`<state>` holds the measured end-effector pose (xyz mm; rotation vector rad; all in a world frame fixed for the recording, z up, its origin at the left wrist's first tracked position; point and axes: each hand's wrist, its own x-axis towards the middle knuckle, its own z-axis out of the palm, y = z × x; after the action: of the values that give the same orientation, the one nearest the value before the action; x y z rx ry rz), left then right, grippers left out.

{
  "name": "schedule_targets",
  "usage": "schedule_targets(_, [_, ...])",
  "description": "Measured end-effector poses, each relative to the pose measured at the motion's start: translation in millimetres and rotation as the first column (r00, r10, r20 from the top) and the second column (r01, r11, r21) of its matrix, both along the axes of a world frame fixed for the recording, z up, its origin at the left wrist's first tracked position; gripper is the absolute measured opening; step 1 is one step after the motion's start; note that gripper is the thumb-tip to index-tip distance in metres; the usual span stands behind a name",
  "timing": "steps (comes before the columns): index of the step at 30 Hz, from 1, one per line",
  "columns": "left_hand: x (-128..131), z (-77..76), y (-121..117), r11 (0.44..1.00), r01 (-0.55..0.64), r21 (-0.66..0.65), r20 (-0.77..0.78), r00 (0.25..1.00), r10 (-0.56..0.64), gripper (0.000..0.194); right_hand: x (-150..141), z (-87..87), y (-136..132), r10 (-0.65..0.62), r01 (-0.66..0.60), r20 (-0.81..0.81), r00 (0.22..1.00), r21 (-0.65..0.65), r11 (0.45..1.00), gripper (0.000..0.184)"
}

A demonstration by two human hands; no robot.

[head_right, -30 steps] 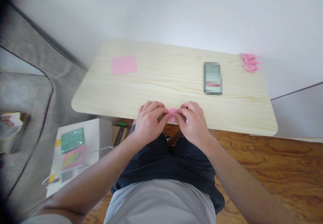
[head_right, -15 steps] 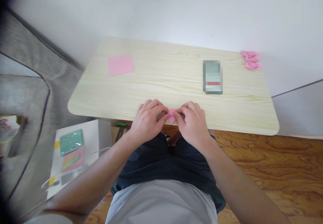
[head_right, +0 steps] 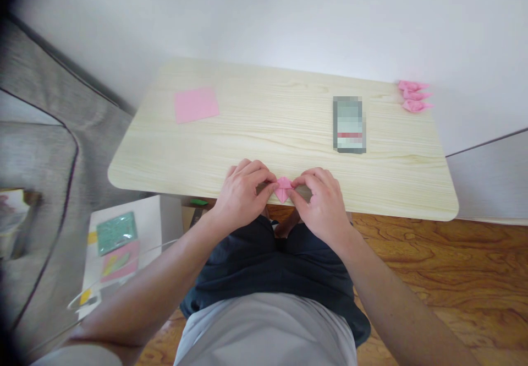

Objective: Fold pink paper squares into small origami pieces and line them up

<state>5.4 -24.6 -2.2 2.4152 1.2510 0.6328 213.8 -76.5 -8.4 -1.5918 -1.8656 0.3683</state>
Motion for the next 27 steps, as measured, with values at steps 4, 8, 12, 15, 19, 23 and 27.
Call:
schedule_targets(4, [-0.9,-1.9,-1.1,1.000,-0.002,0.001,0.016,1.000,0.002,0.013,4.9,0.8,-1.8,0.054,-0.054,0.015,0.998,0.013,0.998,0.008])
schedule_targets(8, [-2.1,-3.6,-3.1,1.000,-0.019,0.019,0.035,0.999,0.018,0.015,8.0,3.6,1.2,0.092,-0.092,0.094,0.991,-0.008,0.996,0.010])
schedule_targets(12, [-2.6,-3.8,-4.8,0.999,-0.038,0.026,0.038,0.999,0.037,0.013,8.1,10.2,7.1,0.114,-0.105,0.149,0.982,-0.066,0.992,0.016])
schedule_targets(15, [-2.5,-3.2,-5.2,0.998,-0.056,0.024,0.030,0.998,0.055,0.012,6.4,13.9,10.2,0.105,-0.087,0.187,0.977,-0.104,0.991,0.019])
schedule_targets(19, [-2.1,-1.5,-5.5,0.998,-0.063,0.004,0.025,0.998,0.063,0.009,3.6,12.8,11.6,0.082,-0.062,0.227,0.971,-0.092,0.994,0.024])
schedule_targets(23, [-0.4,-0.3,-6.4,0.996,-0.091,-0.003,0.044,0.995,0.091,0.019,0.7,8.7,9.6,0.036,-0.017,0.249,0.968,-0.077,0.997,0.023])
schedule_targets(27, [3.3,-1.1,-8.0,0.991,-0.131,0.003,0.040,0.991,0.131,0.020,-3.3,6.6,7.9,-0.009,0.028,0.270,0.963,-0.065,0.998,0.026])
